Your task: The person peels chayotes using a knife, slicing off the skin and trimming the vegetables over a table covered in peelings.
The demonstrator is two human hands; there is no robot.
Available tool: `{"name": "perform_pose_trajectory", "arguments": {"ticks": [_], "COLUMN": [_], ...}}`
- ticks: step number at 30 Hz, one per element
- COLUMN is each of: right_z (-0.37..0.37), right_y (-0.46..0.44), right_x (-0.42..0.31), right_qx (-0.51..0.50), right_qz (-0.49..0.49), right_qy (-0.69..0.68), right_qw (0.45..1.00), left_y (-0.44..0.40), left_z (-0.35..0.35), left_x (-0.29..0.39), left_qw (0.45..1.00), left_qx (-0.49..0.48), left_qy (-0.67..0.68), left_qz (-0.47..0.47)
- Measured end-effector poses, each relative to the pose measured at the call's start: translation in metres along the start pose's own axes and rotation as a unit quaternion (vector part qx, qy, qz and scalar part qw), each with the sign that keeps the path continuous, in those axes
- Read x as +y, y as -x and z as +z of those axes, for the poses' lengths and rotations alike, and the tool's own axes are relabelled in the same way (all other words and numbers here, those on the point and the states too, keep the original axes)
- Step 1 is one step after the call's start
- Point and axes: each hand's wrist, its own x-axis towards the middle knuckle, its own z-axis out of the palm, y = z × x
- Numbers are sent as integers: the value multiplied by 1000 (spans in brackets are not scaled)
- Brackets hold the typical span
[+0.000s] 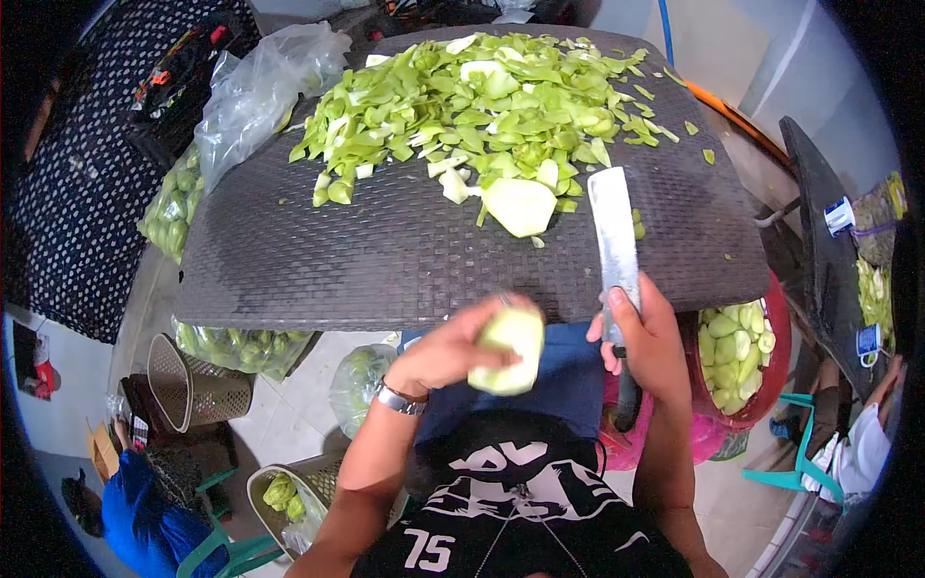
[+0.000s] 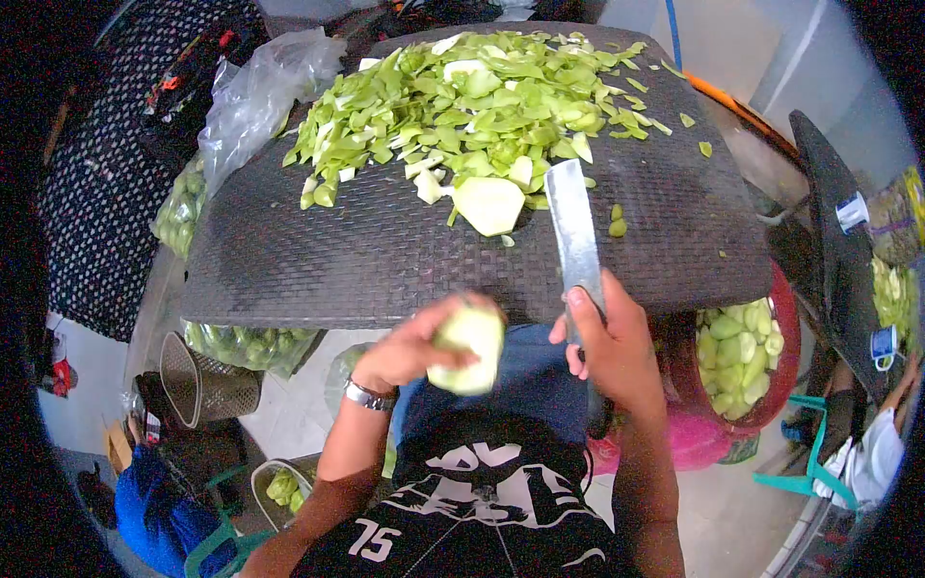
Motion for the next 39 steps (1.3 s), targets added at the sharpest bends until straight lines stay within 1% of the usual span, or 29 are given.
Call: {"name": "perform_pose_trajectory", "arguments": {"ticks": [1,3,5,6,7,8,9,10,12,15,17,18,19,20,22,23,24,25,27,29,30,31,33,34,35,36,37,38,39], "right_z": [-2,-4,-3,0,3,5,9,11,11,6,-2,-7,-9,-8,-3,-1,2,3,5,2,1,0,-2,-2,-2,-2,-1,0,1], "right_y": [3,9,17,22,27,31,36,39,44,39,42,43,42,40,37,35,34,34,32,30,31,33,33,35,35,36,36,36,35], "right_x": [-2,-4,-5,-8,-9,-8,-13,-15,-16,21,9,9,10,9,7,6,6,6,4,5,5,6,9,10,10,10,11,12,13], "right_qx": [5,14,0,-8,-15,-24,-27,-33,-25,7,-2,-7,-16,-29,-29,-27,-15,-6,16,18,16,14,14,14,15,16,15,18,21], "right_qz": [-6,-18,-23,-22,-20,-54,-46,-41,-27,-130,-64,-35,-6,-20,-8,-3,-1,-1,-6,-20,-21,-22,-19,-15,-17,-18,-17,-17,-18], "right_qy": [-4,-12,-31,-32,-32,-6,-10,13,95,94,60,55,51,-13,-51,-69,-72,-78,-89,-84,-88,-93,-92,-92,-91,-90,-89,-80,-71], "right_qw": [1000,1000,999,999,999,998,999,999,995,987,996,998,999,999,998,997,997,997,996,996,996,995,996,996,996,996,996,996,997], "left_y": [-1,-11,-35,-54,-68,-78,-80,-81,-114,-158,-157,-144,-125,-106,-78,-72,-64,-62,-53,-58,-60,-62,-62,-63,-67,-72,-77,-83,-90], "left_z": [-1,8,33,48,68,90,97,103,144,203,195,171,143,115,89,82,69,56,34,9,-1,-7,-19,-21,-21,-20,-19,-20,-19], "left_x": [-9,-35,-78,-95,-146,-94,-82,-71,-96,-141,-166,-181,-158,-133,-39,-19,0,2,29,23,23,24,26,29,30,29,28,24,24], "left_qw": [979,936,895,894,942,963,969,963,942,884,887,904,935,947,946,939,923,949,967,992,991,986,978,976,959,902,810,734,723], "left_qx": [-114,-208,-217,-238,-164,-224,-235,-248,-245,-231,-241,-257,-259,-249,-219,-218,-187,-144,-24,98,125,124,119,159,244,319,383,401,397], "left_qy": [-163,-279,-378,-360,-294,-130,-26,78,211,391,393,336,207,77,-191,-257,-324,-255,-255,-82,-44,50,109,91,-90,-267,-433,-541,-561], "left_qz": [41,-45,-100,-122,-18,-75,-74,-76,-86,-112,-29,65,127,190,142,73,88,114,-1,9,30,102,135,116,118,113,103,85,64]}}
